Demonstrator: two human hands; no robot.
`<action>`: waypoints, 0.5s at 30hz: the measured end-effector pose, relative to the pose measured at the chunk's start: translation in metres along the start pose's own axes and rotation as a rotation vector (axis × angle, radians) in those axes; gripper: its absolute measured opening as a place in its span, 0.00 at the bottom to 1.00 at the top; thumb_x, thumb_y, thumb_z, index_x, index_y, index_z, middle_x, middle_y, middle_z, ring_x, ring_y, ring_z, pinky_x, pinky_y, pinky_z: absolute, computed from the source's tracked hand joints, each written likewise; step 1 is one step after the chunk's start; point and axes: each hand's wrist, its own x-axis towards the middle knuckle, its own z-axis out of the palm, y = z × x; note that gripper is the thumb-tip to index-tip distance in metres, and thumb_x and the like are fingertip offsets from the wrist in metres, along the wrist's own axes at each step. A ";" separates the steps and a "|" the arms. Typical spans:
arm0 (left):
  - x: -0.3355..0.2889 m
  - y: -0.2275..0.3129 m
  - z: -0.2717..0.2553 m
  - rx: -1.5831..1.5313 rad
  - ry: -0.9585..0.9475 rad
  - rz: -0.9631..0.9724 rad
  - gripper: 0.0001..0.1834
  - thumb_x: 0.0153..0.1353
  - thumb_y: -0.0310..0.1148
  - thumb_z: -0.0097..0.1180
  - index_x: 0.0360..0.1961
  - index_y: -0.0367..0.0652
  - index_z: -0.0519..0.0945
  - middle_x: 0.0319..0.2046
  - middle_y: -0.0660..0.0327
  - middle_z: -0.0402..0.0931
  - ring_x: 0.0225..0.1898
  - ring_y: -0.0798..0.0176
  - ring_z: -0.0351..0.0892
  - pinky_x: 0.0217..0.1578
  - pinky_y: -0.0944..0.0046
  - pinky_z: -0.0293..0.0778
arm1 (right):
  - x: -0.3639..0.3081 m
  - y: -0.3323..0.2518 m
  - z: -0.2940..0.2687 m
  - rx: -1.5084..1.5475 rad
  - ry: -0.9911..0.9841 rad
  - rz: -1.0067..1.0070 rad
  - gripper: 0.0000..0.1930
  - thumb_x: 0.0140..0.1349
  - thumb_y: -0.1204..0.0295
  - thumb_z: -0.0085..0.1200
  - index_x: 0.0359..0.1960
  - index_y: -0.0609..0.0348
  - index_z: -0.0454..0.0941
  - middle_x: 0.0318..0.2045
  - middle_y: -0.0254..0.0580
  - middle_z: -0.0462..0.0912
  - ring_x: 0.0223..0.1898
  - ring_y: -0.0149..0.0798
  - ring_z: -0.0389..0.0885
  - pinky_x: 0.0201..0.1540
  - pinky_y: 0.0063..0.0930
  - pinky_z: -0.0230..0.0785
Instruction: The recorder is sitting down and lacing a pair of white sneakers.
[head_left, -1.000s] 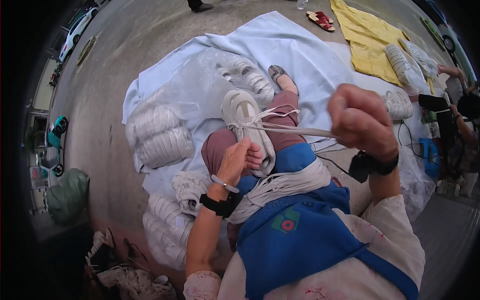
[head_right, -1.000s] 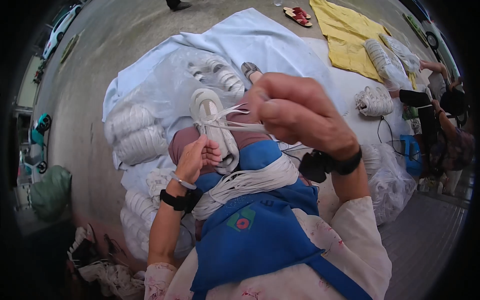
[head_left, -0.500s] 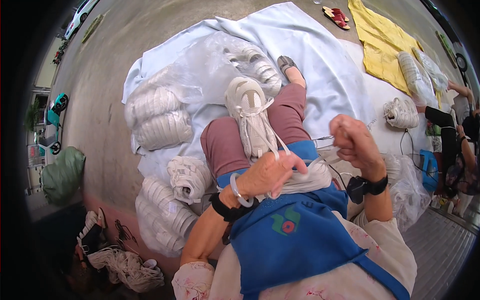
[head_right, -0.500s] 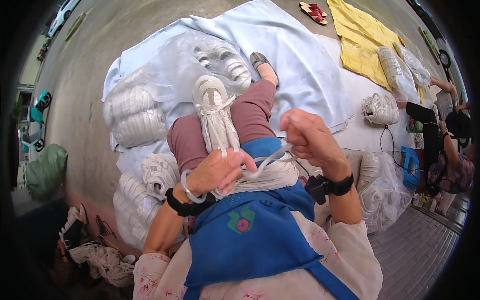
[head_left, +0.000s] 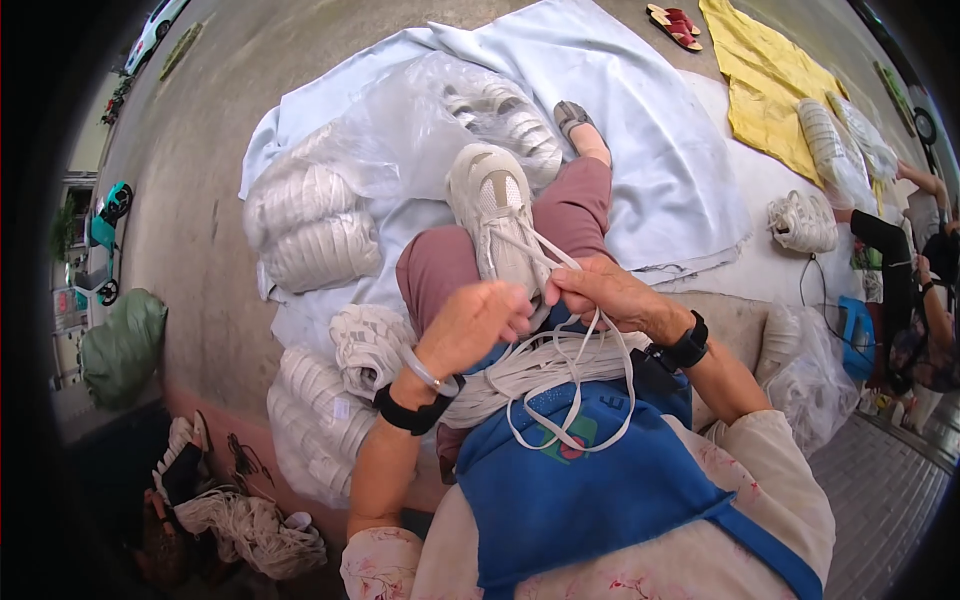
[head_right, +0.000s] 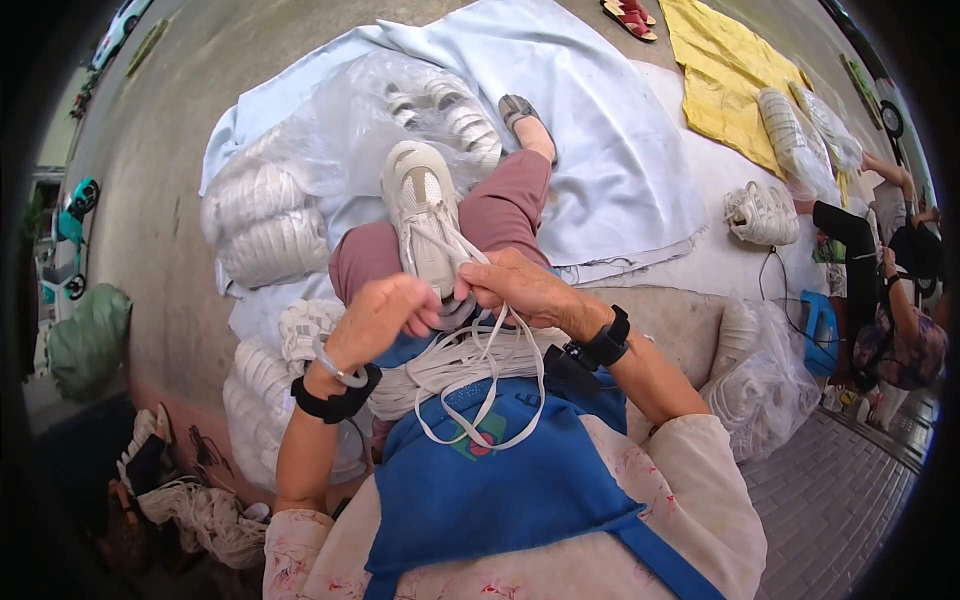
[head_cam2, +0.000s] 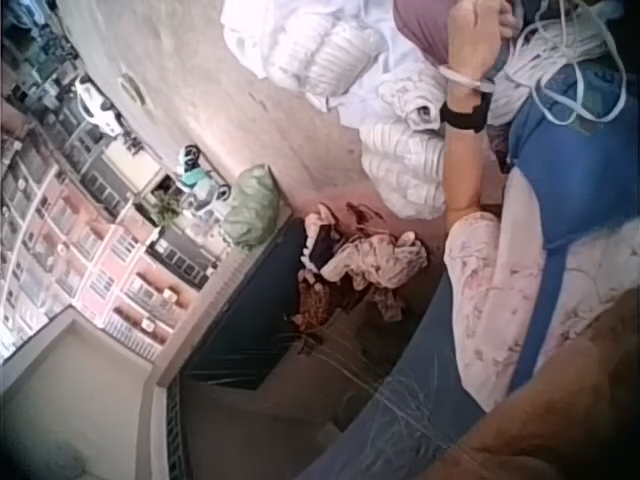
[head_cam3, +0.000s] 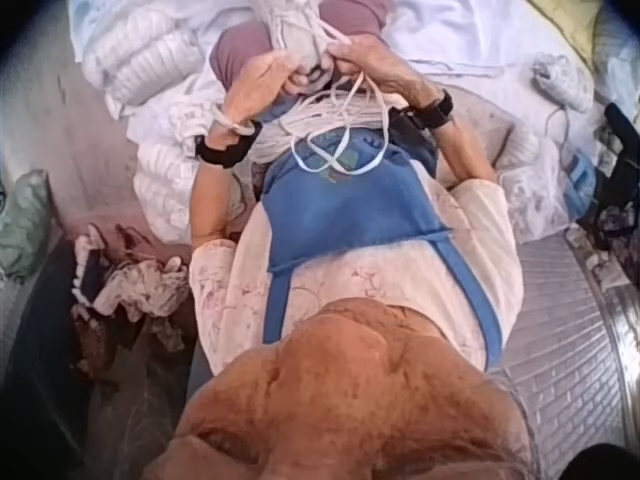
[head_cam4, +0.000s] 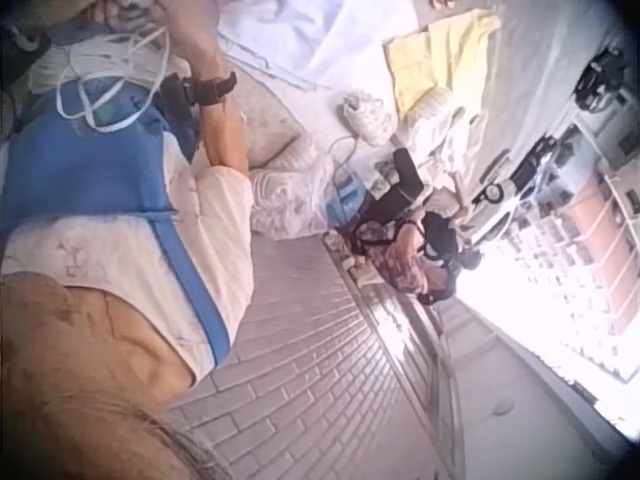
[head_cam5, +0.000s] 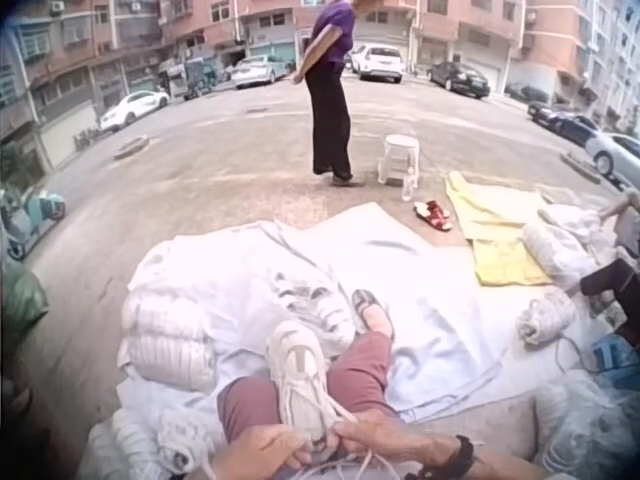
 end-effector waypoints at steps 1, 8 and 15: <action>0.011 -0.004 -0.012 0.202 0.324 0.031 0.15 0.64 0.39 0.48 0.33 0.35 0.76 0.25 0.54 0.78 0.28 0.64 0.78 0.31 0.64 0.72 | 0.004 0.003 0.001 -0.001 -0.002 0.002 0.17 0.69 0.59 0.40 0.32 0.59 0.73 0.12 0.20 0.55 0.13 0.19 0.49 0.14 0.15 0.44; 0.066 -0.027 -0.032 0.843 0.683 0.439 0.08 0.56 0.29 0.53 0.34 0.36 0.77 0.29 0.49 0.77 0.32 0.46 0.77 0.35 0.54 0.72 | 0.022 0.009 0.024 -0.249 -0.037 -0.162 0.18 0.65 0.59 0.43 0.27 0.60 0.76 0.19 0.28 0.67 0.24 0.24 0.63 0.29 0.19 0.59; 0.080 -0.024 -0.035 1.032 0.645 0.473 0.06 0.56 0.28 0.51 0.30 0.35 0.76 0.26 0.47 0.76 0.27 0.46 0.77 0.31 0.53 0.72 | 0.029 0.009 0.022 -0.318 -0.041 -0.177 0.19 0.65 0.58 0.43 0.26 0.60 0.76 0.19 0.29 0.68 0.24 0.25 0.63 0.29 0.20 0.59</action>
